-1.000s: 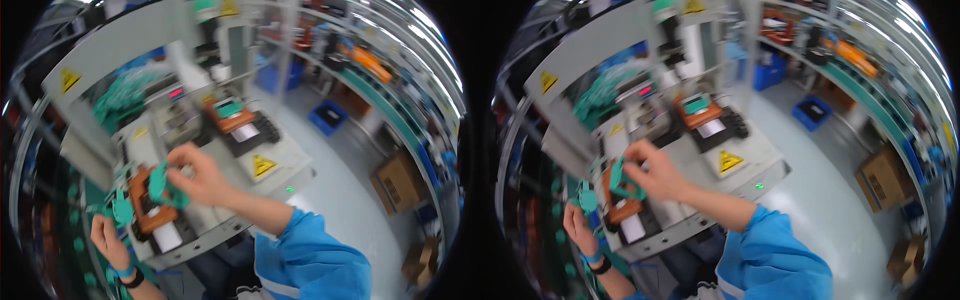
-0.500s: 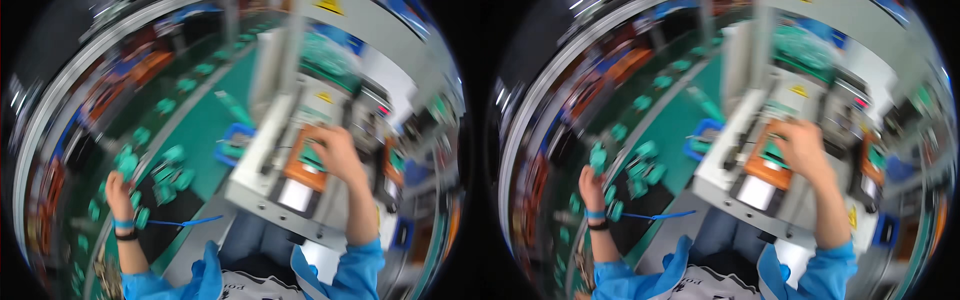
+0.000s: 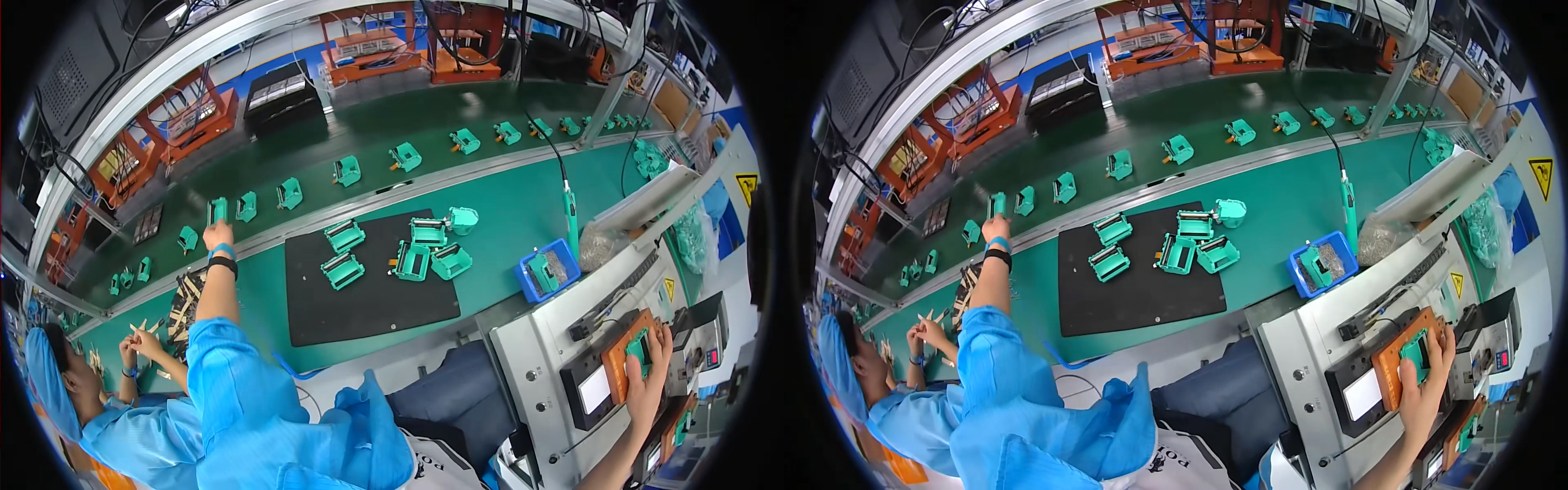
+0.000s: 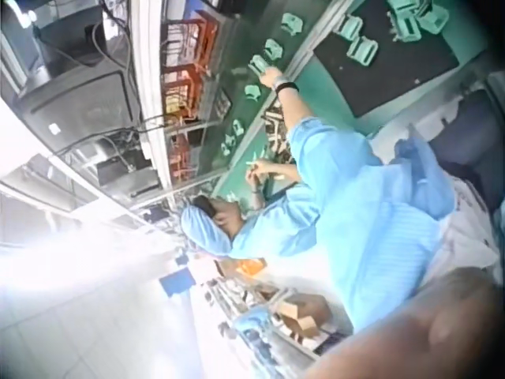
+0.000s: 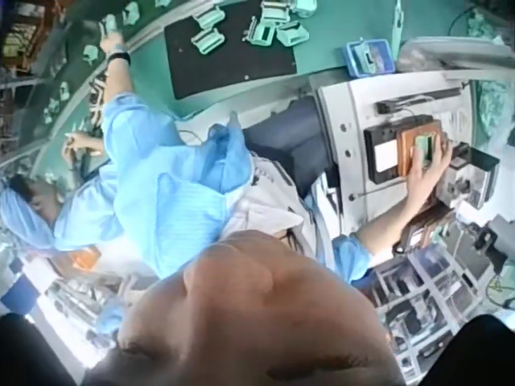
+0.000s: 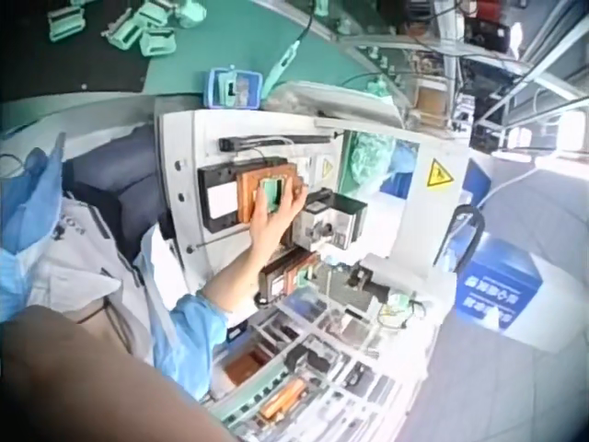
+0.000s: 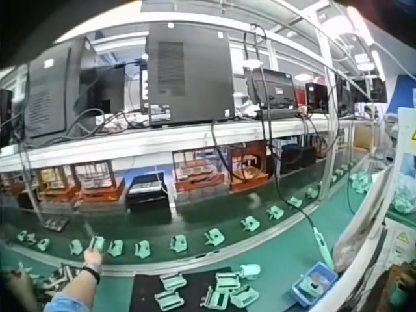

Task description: Picking up electronic components in green cases from a conveyor, placing them into an automated testing machine jig, and processing them.

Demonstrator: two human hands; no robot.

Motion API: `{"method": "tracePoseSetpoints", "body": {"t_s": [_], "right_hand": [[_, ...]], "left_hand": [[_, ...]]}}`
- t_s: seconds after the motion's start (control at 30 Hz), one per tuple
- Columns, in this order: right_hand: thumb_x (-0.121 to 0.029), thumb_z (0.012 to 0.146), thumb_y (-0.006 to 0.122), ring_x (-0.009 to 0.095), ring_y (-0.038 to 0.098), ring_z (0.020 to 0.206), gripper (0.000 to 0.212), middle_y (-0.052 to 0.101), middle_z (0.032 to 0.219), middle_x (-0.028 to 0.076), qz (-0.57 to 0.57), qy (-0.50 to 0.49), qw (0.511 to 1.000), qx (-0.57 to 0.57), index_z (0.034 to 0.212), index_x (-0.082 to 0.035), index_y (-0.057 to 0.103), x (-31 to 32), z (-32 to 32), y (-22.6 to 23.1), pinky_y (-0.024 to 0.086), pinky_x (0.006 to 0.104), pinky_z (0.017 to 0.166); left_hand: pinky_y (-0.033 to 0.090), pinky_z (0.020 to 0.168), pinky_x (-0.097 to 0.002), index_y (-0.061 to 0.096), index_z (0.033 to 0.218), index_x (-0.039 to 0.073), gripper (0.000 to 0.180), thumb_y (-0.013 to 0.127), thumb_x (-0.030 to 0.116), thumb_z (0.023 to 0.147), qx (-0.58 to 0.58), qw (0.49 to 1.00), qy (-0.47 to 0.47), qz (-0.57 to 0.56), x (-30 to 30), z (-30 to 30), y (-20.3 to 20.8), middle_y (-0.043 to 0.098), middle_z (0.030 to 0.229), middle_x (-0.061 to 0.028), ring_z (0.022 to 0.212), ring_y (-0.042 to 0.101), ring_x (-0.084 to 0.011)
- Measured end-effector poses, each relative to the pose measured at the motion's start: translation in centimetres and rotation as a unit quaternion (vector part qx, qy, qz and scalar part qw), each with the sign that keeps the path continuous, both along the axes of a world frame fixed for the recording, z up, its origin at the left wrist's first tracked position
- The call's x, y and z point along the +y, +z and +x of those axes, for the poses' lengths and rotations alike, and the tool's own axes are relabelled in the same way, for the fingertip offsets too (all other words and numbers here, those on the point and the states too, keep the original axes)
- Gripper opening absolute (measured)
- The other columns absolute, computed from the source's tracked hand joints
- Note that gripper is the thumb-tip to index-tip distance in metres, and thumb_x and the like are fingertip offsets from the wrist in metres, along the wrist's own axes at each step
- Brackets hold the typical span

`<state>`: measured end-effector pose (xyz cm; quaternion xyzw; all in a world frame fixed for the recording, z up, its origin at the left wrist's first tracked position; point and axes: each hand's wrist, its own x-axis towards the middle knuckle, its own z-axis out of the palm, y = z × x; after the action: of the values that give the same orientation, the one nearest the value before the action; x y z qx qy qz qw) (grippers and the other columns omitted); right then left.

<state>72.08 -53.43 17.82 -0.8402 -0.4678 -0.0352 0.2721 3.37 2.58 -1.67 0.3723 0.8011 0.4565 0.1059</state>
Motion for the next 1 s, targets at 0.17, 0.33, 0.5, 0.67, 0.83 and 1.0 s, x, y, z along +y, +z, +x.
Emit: {"method": "tracePoseSetpoints", "body": {"t_s": [0.17,0.33,0.5,0.67,0.83,1.0], "right_hand": [[-0.030,0.090,0.055,0.033,0.035,0.135,0.051,0.032,0.148,0.017,0.035,-0.031,0.999,-0.024,0.130,0.002,0.050,-0.3,-0.3,-0.9,0.027,0.0410,0.110],[-0.035,0.084,0.054,0.035,0.034,0.135,0.057,0.033,0.147,0.018,0.052,-0.036,0.998,0.006,0.127,0.003,0.050,0.3,-0.6,-0.9,0.026,0.0410,0.111],[-0.026,0.068,0.063,0.041,0.039,0.129,0.060,0.040,0.139,0.024,0.066,-0.061,0.996,-0.013,0.122,-0.001,0.055,0.0,-0.5,-0.7,0.032,0.0440,0.107],[-0.030,0.070,0.068,0.041,0.042,0.126,0.057,0.044,0.135,0.023,0.081,-0.041,0.994,-0.058,0.121,-0.006,0.058,0.1,0.3,-0.9,0.032,0.0496,0.104],[-0.028,0.074,0.069,0.040,0.043,0.124,0.050,0.045,0.133,0.023,0.184,-0.084,0.978,-0.059,0.116,-0.006,0.057,-1.7,0.1,-2.5,0.034,0.0503,0.103],[-0.019,0.077,0.068,0.041,0.045,0.121,0.045,0.045,0.132,0.022,0.255,-0.037,0.954,-0.152,0.115,-0.003,0.053,-2.5,-3.2,-2.3,0.038,0.0472,0.102]], "left_hand": [[0.049,0.082,-0.0432,0.067,0.096,0.000,0.047,0.066,0.044,0.080,0.101,0.993,-0.040,-0.048,-1.9,5.0,-0.2,0.069,0.093,-0.0206,0.091,0.065,-0.0370],[0.044,0.094,-0.0442,0.053,0.128,0.001,0.074,0.065,0.055,0.079,0.182,0.964,-0.187,-0.045,-1.8,7.1,1.0,0.060,0.120,-0.0258,0.112,0.056,-0.0413],[0.046,0.083,-0.0384,0.066,0.108,-0.003,0.069,0.065,0.059,0.079,0.046,0.970,-0.234,-0.046,-0.2,10.2,1.7,0.069,0.096,-0.0200,0.090,0.063,-0.0287],[0.043,0.074,-0.0278,0.060,0.107,-0.001,0.040,0.056,0.037,0.095,-0.157,0.885,-0.416,0.136,-2.1,14.3,3.5,0.061,0.095,-0.0041,0.084,0.053,-0.0131],[0.042,0.088,-0.0321,0.039,0.138,0.002,0.052,0.052,0.030,0.096,-0.193,0.756,-0.596,0.188,-9.6,27.1,10.5,0.048,0.133,-0.0065,0.106,0.050,-0.0171],[0.041,0.093,-0.0316,0.038,0.128,0.001,0.057,0.059,0.007,0.075,-0.173,0.529,-0.793,0.249,-26.4,39.9,18.5,0.049,0.120,-0.0128,0.106,0.051,-0.0199]]}}
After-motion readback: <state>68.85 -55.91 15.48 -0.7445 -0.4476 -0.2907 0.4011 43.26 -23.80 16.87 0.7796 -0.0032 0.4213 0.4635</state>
